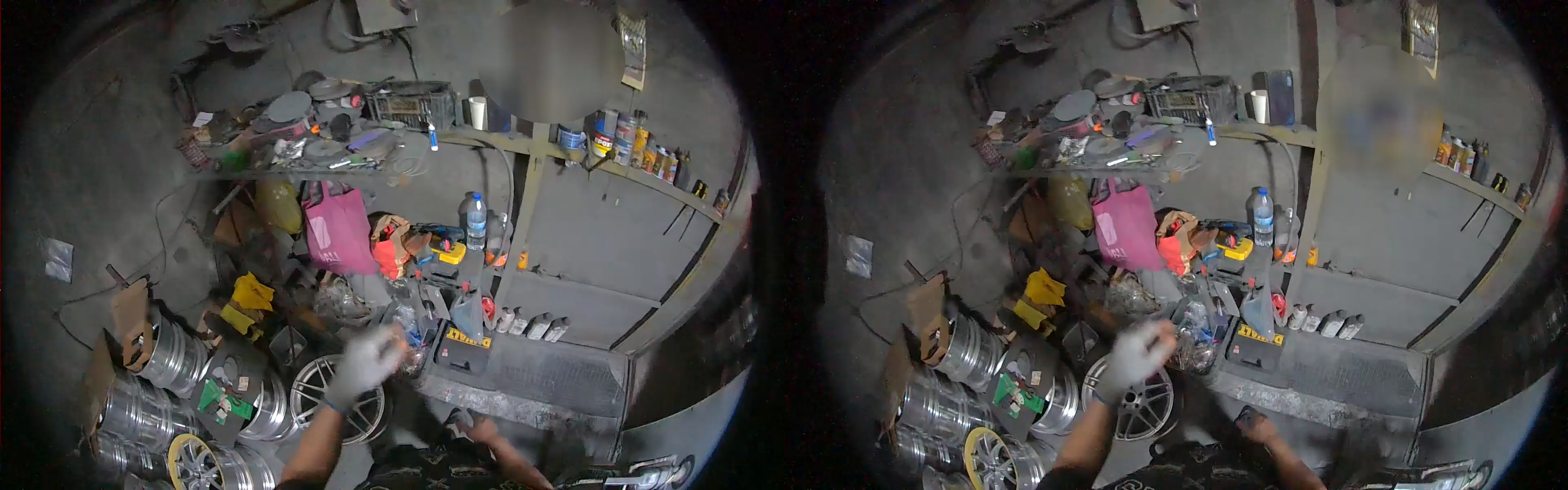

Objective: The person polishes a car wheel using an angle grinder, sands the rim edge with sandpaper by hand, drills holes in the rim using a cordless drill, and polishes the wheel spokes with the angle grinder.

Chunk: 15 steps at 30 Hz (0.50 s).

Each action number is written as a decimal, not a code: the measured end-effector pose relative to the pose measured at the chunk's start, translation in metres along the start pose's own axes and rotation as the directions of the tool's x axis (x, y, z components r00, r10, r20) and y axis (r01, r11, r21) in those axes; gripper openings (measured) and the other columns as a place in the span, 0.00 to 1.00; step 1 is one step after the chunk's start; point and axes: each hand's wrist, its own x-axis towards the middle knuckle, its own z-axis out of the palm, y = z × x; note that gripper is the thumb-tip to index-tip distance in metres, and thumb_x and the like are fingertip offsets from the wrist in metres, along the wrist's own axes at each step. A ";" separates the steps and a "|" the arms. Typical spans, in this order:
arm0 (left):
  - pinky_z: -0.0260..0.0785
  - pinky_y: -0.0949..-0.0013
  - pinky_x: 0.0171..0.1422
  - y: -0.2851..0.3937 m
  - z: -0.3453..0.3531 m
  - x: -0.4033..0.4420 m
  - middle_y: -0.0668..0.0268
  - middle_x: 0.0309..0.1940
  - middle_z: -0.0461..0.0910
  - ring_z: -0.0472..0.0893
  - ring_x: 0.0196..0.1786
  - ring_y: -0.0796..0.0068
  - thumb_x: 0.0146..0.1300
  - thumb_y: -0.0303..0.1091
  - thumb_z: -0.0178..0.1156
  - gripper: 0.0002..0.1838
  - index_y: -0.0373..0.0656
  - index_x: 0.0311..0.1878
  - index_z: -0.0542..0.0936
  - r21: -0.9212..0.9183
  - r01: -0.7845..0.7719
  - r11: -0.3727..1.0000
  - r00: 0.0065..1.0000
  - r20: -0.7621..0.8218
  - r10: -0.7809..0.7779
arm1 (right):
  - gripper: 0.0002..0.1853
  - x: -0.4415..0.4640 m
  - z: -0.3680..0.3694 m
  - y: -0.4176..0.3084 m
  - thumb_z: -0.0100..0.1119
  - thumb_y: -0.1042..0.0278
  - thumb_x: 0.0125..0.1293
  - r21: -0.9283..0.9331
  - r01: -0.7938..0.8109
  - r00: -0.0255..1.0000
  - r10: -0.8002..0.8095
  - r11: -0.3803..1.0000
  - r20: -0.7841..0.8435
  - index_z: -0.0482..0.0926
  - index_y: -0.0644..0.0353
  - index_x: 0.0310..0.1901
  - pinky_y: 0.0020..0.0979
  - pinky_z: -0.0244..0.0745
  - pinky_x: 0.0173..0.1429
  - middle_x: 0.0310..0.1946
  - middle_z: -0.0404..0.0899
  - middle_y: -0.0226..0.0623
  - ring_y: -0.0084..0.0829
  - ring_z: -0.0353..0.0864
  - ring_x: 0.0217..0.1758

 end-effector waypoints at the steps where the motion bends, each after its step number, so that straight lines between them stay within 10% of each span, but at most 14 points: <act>1: 0.73 0.67 0.40 0.008 -0.012 0.022 0.58 0.32 0.81 0.81 0.34 0.71 0.63 0.33 0.61 0.12 0.38 0.47 0.79 -0.102 0.179 0.978 0.979 -0.076 -0.188 | 0.39 0.016 -0.007 0.006 0.58 0.39 0.61 0.013 0.019 0.998 -0.018 1.000 -0.061 0.68 0.63 0.64 0.47 0.68 0.64 0.57 0.73 0.58 0.58 0.72 0.61; 2: 0.73 0.69 0.39 0.014 -0.019 0.038 0.61 0.30 0.80 0.80 0.32 0.74 0.63 0.31 0.60 0.10 0.38 0.46 0.79 -0.214 0.352 0.911 0.918 -0.113 -0.381 | 0.38 0.029 -0.004 0.017 0.58 0.41 0.61 -0.005 -0.093 0.991 0.092 0.996 -0.095 0.68 0.63 0.64 0.47 0.69 0.63 0.56 0.74 0.59 0.57 0.73 0.60; 5: 0.68 0.74 0.33 -0.035 0.004 0.080 0.71 0.26 0.78 0.75 0.28 0.81 0.63 0.30 0.59 0.07 0.37 0.42 0.79 -0.242 0.001 0.970 0.893 -0.437 -0.110 | 0.36 0.053 -0.019 0.038 0.59 0.43 0.61 0.035 -0.119 0.984 0.123 0.992 -0.127 0.69 0.63 0.63 0.45 0.71 0.61 0.53 0.76 0.59 0.56 0.76 0.57; 8: 0.67 0.75 0.32 -0.052 0.043 0.110 0.70 0.27 0.78 0.74 0.29 0.83 0.63 0.30 0.58 0.08 0.37 0.43 0.80 -0.351 0.321 0.880 0.940 0.006 -0.341 | 0.35 0.051 -0.019 0.040 0.58 0.44 0.62 0.156 -0.178 0.956 0.208 0.972 -0.205 0.69 0.64 0.62 0.45 0.73 0.59 0.51 0.77 0.59 0.53 0.78 0.56; 12: 0.67 0.72 0.30 -0.116 0.134 0.185 0.68 0.29 0.78 0.74 0.27 0.81 0.64 0.37 0.60 0.12 0.38 0.43 0.77 -0.331 0.358 0.873 0.932 0.180 -0.314 | 0.34 0.019 -0.005 0.052 0.59 0.45 0.61 0.231 -0.252 0.922 0.306 0.940 -0.236 0.71 0.64 0.61 0.46 0.76 0.54 0.46 0.80 0.58 0.53 0.81 0.50; 15: 0.72 0.60 0.43 -0.186 0.195 0.260 0.61 0.33 0.78 0.78 0.39 0.63 0.61 0.45 0.63 0.21 0.38 0.47 0.75 0.115 0.076 0.990 0.997 0.014 -0.078 | 0.33 -0.028 0.056 0.087 0.59 0.43 0.60 0.271 -0.456 0.810 0.522 0.848 -0.269 0.73 0.62 0.58 0.47 0.77 0.52 0.42 0.82 0.55 0.55 0.82 0.44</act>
